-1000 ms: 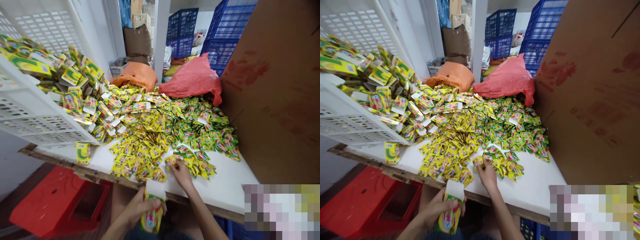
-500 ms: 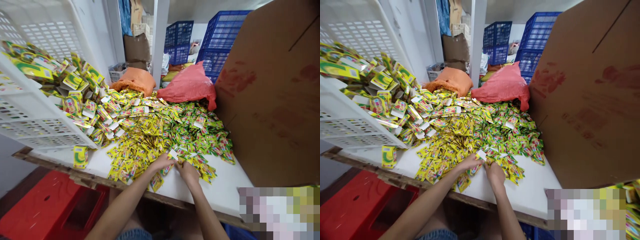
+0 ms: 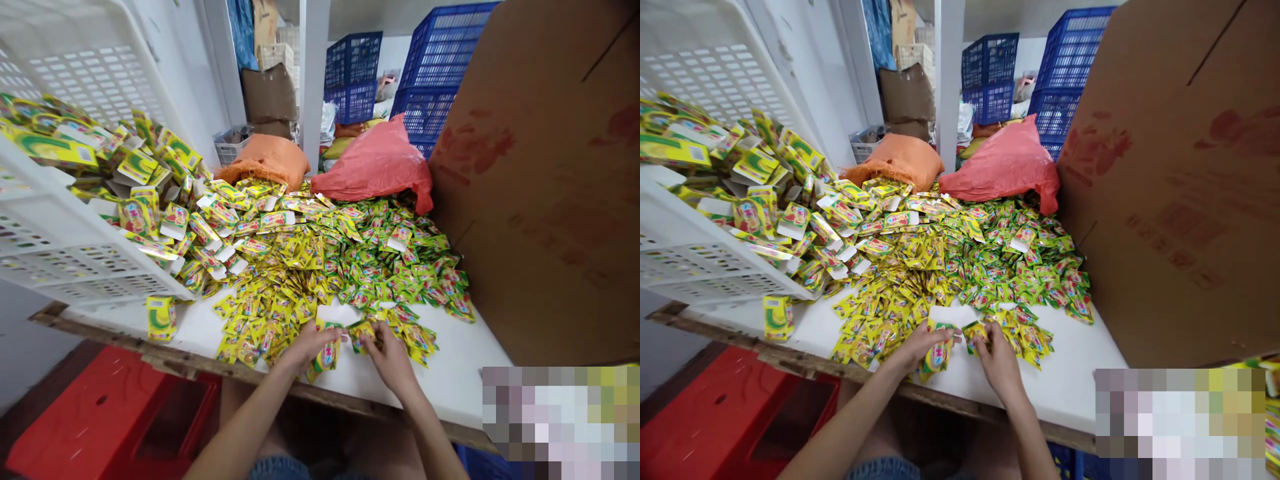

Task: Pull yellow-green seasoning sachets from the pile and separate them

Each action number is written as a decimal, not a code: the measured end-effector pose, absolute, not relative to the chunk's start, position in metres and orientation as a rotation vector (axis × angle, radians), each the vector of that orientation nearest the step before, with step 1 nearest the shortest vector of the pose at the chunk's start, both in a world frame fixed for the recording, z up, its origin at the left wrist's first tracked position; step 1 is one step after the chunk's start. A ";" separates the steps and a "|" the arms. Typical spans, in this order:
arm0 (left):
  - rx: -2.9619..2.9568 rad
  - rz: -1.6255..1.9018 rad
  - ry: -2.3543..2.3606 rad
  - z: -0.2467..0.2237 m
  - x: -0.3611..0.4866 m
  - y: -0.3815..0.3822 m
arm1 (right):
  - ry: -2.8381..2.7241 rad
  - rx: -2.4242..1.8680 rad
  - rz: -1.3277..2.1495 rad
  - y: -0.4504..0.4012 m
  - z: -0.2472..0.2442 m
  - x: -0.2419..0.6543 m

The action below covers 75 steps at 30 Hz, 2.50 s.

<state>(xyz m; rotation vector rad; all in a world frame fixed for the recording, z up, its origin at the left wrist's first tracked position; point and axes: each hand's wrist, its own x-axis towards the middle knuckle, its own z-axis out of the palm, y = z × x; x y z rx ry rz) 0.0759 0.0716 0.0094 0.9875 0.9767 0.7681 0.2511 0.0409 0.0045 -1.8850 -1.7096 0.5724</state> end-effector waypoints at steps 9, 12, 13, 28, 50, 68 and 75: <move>0.838 0.682 0.883 0.013 0.069 0.039 | -1.933 -1.741 0.762 0.005 -0.002 0.243; 0.857 0.709 0.892 0.024 0.063 0.038 | -1.824 -1.639 0.902 0.006 0.001 0.248; 0.868 0.734 0.907 0.028 0.060 0.037 | -1.749 -1.587 0.914 0.007 0.007 0.250; 0.956 0.593 0.864 0.052 0.054 0.015 | -2.212 -1.240 0.537 0.008 0.095 0.221; 0.995 0.577 0.830 0.045 0.059 0.016 | -1.952 -1.157 0.798 0.004 0.089 0.210; 1.166 0.851 0.766 0.047 0.057 0.025 | -1.719 -1.287 0.760 -0.017 0.053 0.209; 1.137 1.063 0.799 0.009 0.065 0.016 | -1.391 -1.357 0.751 -0.024 -0.002 0.204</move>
